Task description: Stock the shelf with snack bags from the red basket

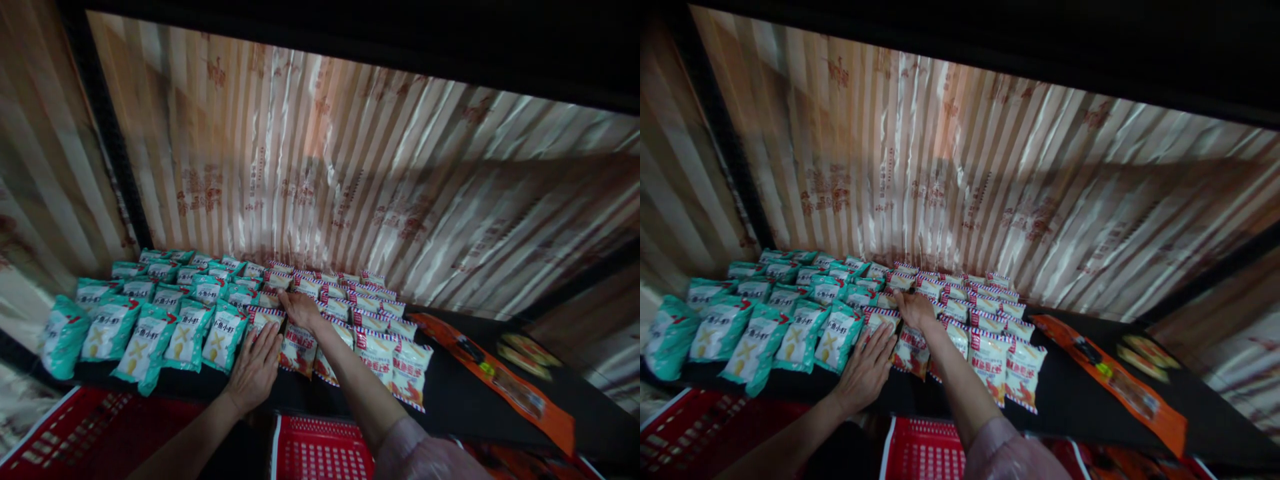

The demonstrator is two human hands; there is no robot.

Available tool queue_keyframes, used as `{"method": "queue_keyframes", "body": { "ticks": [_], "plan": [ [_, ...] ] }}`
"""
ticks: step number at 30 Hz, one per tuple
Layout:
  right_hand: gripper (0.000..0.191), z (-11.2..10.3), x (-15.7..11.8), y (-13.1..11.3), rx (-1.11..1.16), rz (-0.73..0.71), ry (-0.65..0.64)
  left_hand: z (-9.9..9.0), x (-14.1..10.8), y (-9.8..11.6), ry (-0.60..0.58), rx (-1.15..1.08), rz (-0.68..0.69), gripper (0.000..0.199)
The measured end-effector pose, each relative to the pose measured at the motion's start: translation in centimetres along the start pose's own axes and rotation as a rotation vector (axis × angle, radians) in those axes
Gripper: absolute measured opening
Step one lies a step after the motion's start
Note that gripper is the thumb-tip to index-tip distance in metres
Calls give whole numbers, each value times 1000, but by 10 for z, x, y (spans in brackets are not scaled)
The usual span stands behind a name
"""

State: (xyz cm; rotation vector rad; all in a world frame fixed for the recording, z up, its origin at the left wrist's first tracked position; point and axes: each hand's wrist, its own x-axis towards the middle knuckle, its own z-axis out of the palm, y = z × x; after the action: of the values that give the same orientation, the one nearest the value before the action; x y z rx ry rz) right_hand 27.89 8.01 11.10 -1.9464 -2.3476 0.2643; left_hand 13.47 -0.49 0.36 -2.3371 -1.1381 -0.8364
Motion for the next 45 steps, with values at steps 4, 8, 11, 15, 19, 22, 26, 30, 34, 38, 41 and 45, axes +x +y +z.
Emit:
{"method": "queue_keyframes", "body": {
  "ticks": [4, 8, 11, 15, 19, 22, 26, 30, 34, 38, 41, 45],
  "plan": [
    [76, -9, 4, 1, -50, 77, 141, 6, 1, 2, 9, 11, -8, 48],
    [67, -12, 19, 7, -3, 64, 170, 5, 0, 1, 32, 24, 7, 48],
    [58, -10, 30, 9, -56, 35, 138, 2, 0, 0, 54, 38, 18, 45],
    [53, -9, 38, 5, -136, 51, 101, 1, 1, -1, 53, 51, 19, 43],
    [55, -9, 44, 0, -114, 129, 8, 0, 2, -1, 45, 50, 13, 43],
    [57, -10, 47, -2, -83, 126, -2, -1, 2, -1, 61, 46, 15, 42],
    [55, -7, 49, -2, -83, 69, -1, 0, 1, -2, 60, 32, 11, 43],
    [50, -4, 52, -1, -92, 50, -23, 1, 0, -2, 69, 8, 0, 43],
    [43, -3, 52, -2, -89, 8, -34, 2, 0, -2, 68, 5, 2, 44],
    [45, -3, 55, -2, -147, 83, 52, 4, 0, -2, 64, 7, 2, 42],
    [49, -6, 63, 1, -199, 166, 237, 4, 0, -3, 71, 10, 0, 42],
    [50, -9, 79, 13, -210, 134, 236, 3, 0, -3, 72, 28, 6, 42]
  ]
}}
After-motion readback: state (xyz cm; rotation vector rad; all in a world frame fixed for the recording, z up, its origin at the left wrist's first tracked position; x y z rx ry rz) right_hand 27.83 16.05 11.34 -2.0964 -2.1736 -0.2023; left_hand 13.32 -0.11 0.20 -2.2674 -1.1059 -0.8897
